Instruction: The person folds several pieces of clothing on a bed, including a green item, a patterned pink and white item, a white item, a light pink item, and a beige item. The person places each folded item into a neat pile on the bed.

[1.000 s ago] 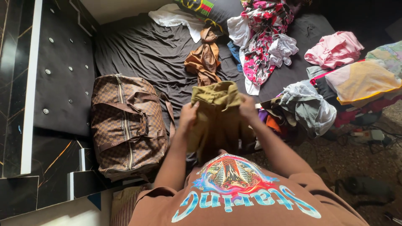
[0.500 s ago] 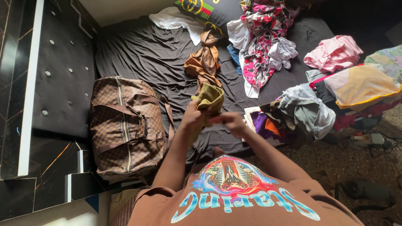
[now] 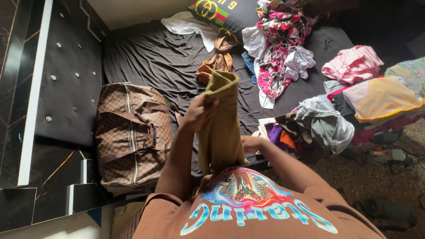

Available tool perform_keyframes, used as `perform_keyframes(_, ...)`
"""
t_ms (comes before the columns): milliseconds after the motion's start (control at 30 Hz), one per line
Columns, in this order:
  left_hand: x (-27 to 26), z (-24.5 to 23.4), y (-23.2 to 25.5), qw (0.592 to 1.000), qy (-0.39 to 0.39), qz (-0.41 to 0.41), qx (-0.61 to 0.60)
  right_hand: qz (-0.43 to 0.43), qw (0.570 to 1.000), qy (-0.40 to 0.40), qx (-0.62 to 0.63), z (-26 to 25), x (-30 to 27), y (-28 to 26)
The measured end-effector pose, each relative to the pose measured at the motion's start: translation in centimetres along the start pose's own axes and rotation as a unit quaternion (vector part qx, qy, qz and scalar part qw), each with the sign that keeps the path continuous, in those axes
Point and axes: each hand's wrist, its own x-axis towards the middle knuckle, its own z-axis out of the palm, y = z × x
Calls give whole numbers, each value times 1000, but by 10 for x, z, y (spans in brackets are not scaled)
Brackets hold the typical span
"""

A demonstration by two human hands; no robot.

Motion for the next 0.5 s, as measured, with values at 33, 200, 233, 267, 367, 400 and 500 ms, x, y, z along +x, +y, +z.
perform_keyframes(33,0,6,9,1000,1,2,0,1,1000,-1,-2,1,-2,6)
perform_keyframes(200,12,-39,-38,986,153,-27,60,-23,987,-40,155,14,-17,16)
perform_keyframes(233,10,-58,-62,986,152,-29,60,-24,987,-39,156,7,-20,20)
perform_keyframes(267,8,-78,-87,947,180,-145,224,-53,986,-33,156,1,-23,24)
perform_keyframes(367,-17,-154,-204,846,85,-282,444,-99,977,-30,188,-9,-31,27)
perform_keyframes(400,-9,-181,-243,809,-29,-305,501,-114,968,-31,221,-9,-34,27)
perform_keyframes(500,-46,-112,-223,872,-70,-251,415,-127,963,0,236,12,-41,18)
